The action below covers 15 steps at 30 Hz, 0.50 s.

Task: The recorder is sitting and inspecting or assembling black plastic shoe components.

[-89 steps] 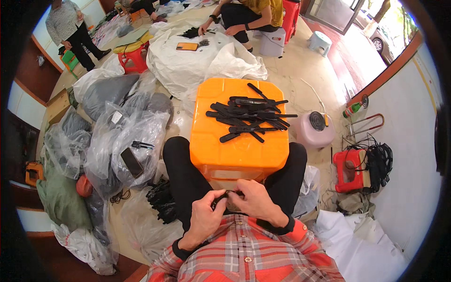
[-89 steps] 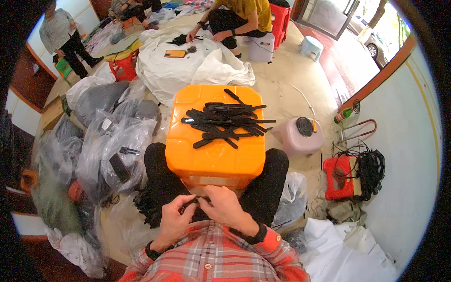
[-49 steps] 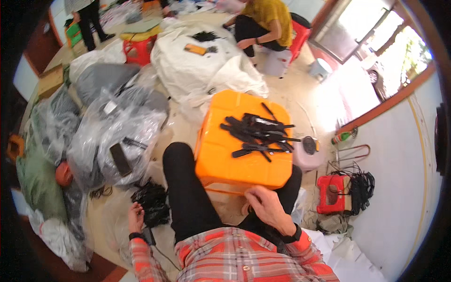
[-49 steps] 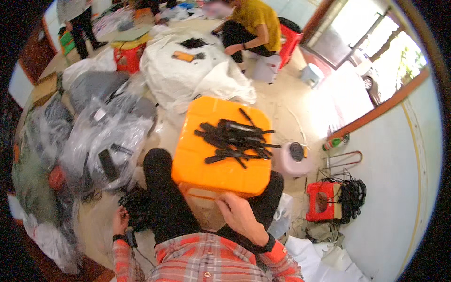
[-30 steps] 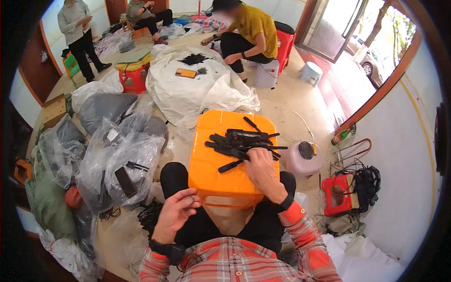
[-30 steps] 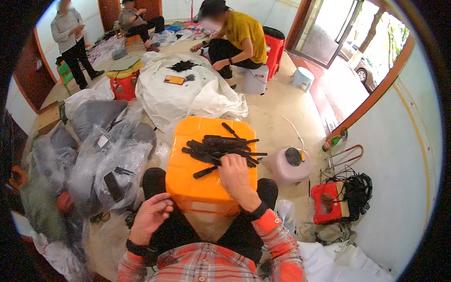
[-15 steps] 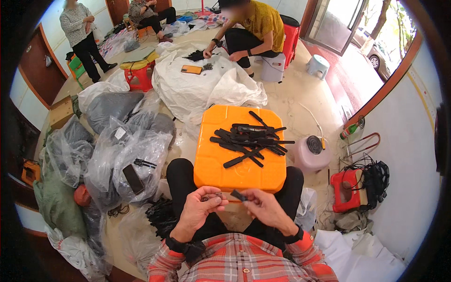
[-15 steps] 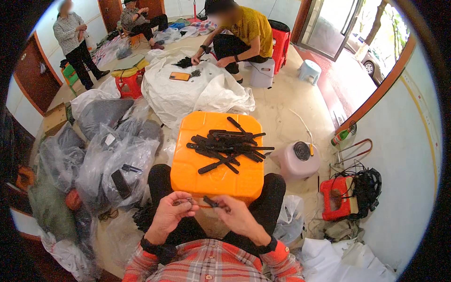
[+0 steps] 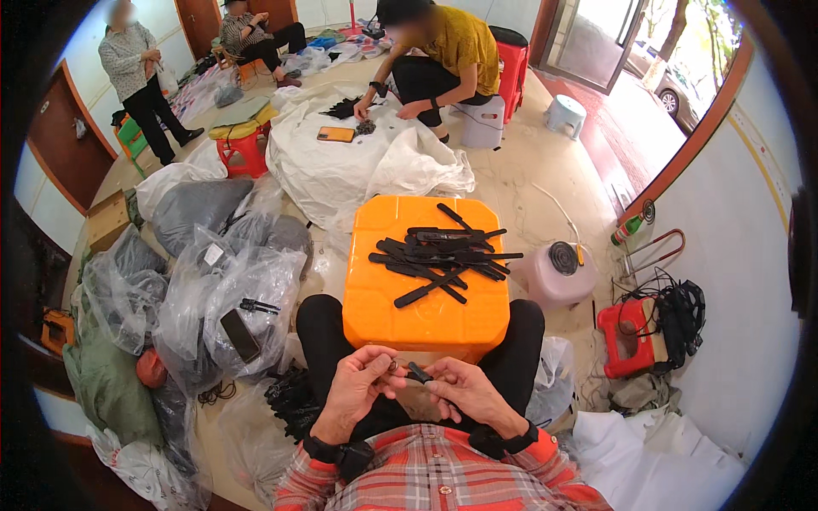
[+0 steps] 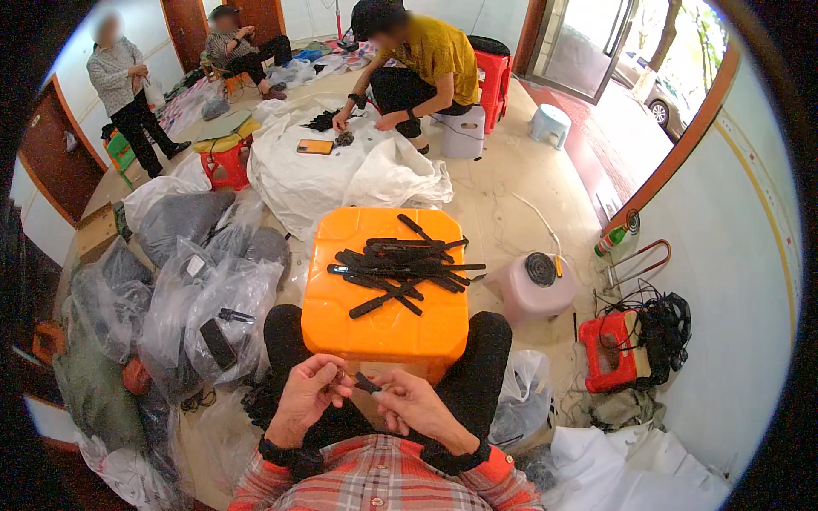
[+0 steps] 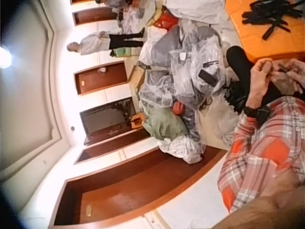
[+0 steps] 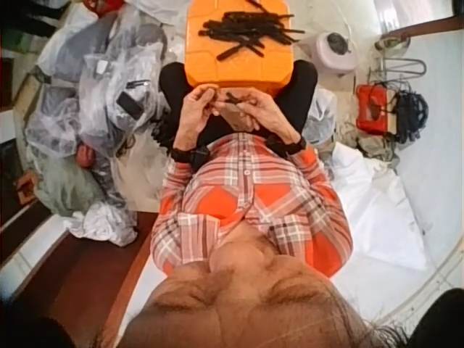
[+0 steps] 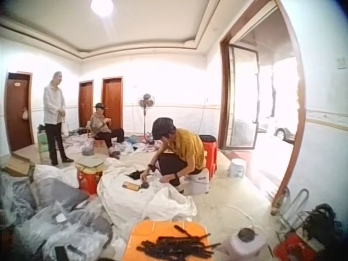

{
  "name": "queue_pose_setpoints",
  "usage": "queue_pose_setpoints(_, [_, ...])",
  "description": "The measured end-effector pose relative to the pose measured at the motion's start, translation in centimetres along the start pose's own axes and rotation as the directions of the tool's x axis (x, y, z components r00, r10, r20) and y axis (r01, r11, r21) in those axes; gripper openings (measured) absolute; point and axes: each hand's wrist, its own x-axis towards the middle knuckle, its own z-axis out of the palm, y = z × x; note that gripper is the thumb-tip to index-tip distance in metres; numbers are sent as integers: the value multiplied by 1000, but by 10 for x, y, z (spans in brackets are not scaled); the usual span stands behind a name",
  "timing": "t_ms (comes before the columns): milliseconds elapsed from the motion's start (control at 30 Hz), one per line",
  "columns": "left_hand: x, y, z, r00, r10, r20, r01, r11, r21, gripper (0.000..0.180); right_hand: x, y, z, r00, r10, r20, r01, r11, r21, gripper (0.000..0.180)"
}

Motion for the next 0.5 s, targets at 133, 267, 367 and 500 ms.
queue_pose_setpoints(133, [-1, -1, -3, 999, -54, 8, 54, 998, 13, 14, 1, 0, 7, 998, 27, 57, -27, 1000, 5, 23])
queue_pose_setpoints(267, [4, -10, -4, 998, -38, -46, 40, 998, 54, 15, 10, 3, 8, 994, 7, 107, -10, 1000, 25, 24])
queue_pose_setpoints(367, [12, -13, 3, 997, -61, -45, 61, 998, 5, 13, 12, -1, 1, 995, 9, 98, -15, 998, 67, 26])
queue_pose_setpoints(500, [10, -11, 24, 990, 144, 15, -132, 858, 496, 8, 2, 1, -2, 998, -29, 52, 23, 994, 104, 25])
